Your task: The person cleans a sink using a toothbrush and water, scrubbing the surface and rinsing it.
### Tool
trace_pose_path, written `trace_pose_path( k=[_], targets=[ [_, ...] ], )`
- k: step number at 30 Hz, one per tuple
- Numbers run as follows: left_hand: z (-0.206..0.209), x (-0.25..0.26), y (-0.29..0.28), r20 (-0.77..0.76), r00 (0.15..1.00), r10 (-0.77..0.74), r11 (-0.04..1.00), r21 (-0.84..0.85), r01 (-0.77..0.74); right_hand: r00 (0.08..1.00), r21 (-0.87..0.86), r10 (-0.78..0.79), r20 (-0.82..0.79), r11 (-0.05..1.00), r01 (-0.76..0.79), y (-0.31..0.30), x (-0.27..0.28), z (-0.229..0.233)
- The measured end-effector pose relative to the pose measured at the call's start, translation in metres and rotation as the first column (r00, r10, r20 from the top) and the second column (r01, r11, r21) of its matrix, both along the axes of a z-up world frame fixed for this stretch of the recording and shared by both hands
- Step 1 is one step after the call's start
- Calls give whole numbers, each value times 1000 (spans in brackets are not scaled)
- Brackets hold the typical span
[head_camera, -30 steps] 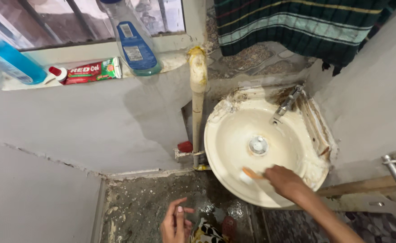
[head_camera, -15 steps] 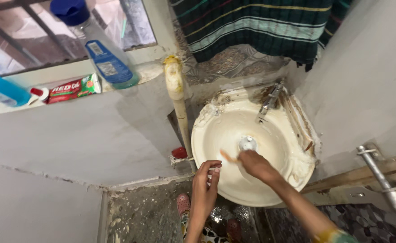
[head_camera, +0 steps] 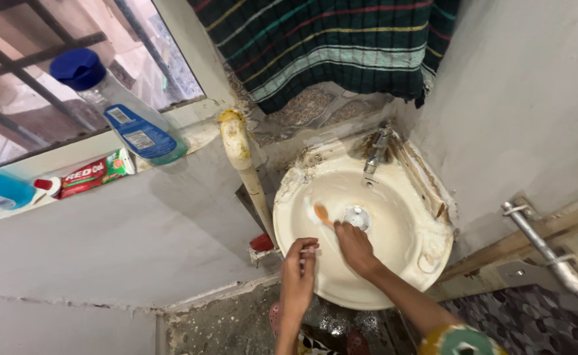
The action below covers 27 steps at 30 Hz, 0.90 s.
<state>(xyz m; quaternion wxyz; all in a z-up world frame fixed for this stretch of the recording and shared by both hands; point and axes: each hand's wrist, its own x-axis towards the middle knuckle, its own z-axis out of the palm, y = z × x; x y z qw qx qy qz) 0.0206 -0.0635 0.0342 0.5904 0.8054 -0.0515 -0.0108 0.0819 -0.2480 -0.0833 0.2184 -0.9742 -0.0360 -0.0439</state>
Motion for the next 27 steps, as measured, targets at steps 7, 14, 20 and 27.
trace_pose_path(
  k=[7, 14, 20, 27],
  targets=[
    [-17, -20, 21, -128, 991, 34, 999, 5, -33, 774, -282, 165, -611, 868, -408, -60, -66, 93],
    [8, -39, 33, -130, 989, 68, 998, 1, -69, 994, 80, -30, -105, 996, 39, 24, -20, 30],
    [3, -43, 51, -150, 980, 132, 991, 0, -133, 946, -89, 171, -276, 975, -203, -28, -31, 40],
    [9, -49, 48, -131, 983, 131, 989, -46, -138, 857, -185, 202, -473, 929, -321, -8, -30, 68]
  ],
)
